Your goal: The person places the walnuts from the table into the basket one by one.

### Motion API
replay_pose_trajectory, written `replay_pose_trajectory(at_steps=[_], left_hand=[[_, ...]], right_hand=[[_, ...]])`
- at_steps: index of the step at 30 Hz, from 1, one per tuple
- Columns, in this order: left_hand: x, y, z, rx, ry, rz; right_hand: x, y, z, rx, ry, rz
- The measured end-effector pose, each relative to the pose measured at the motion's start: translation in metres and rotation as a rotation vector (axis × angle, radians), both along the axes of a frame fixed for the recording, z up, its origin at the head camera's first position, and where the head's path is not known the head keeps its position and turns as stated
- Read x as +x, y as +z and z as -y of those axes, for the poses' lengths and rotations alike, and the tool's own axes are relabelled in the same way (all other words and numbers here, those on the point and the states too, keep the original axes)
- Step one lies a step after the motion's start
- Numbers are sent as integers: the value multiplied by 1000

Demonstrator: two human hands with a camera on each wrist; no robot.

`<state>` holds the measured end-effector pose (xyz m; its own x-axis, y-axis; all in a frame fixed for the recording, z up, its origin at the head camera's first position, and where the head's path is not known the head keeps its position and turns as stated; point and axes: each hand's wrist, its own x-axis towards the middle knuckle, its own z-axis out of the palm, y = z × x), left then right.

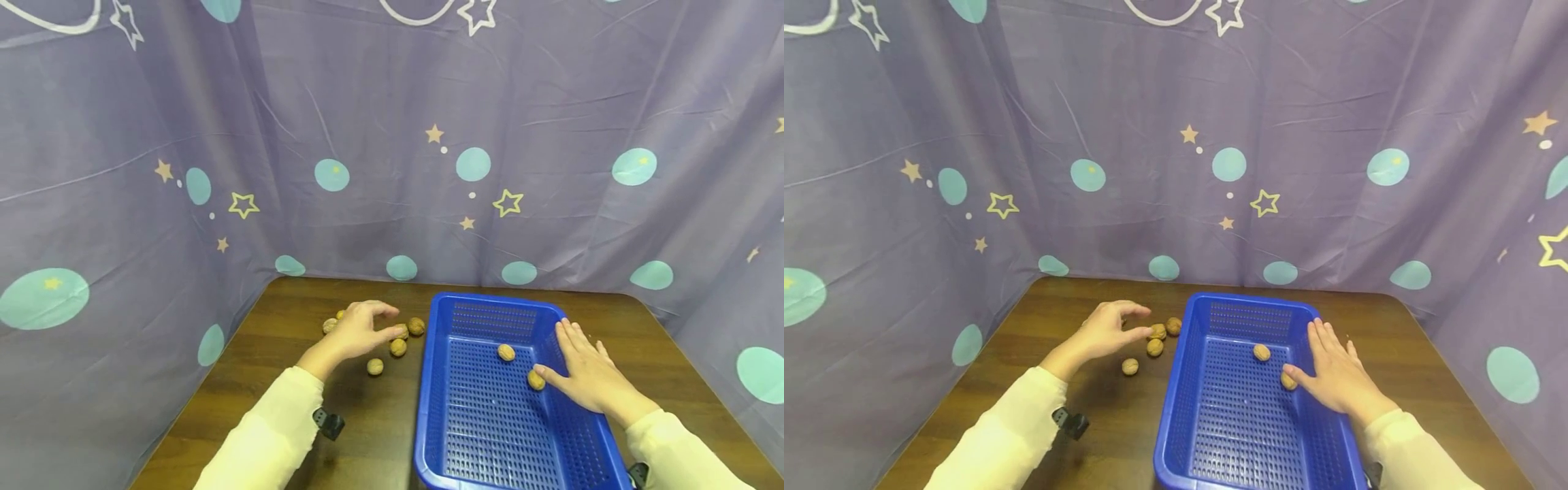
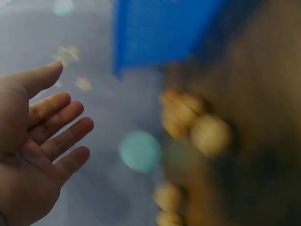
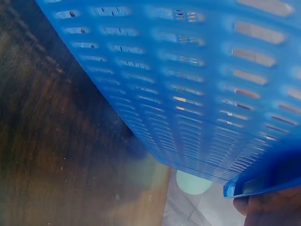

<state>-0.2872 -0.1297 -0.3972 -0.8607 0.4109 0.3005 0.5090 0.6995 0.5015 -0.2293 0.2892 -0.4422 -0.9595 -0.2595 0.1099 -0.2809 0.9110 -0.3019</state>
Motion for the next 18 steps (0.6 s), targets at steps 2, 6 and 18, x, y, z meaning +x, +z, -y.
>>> replay_pose_trajectory(at_steps=[2,6,18], left_hand=[[-2,-18,17,-3,40,45],[-4,-50,41,-2,65,161],[-8,-86,49,-25,-28,216]], right_hand=[[0,-1,0,1,-1,-1],[0,-1,0,4,-3,1],[1,1,1,-5,-5,7]])
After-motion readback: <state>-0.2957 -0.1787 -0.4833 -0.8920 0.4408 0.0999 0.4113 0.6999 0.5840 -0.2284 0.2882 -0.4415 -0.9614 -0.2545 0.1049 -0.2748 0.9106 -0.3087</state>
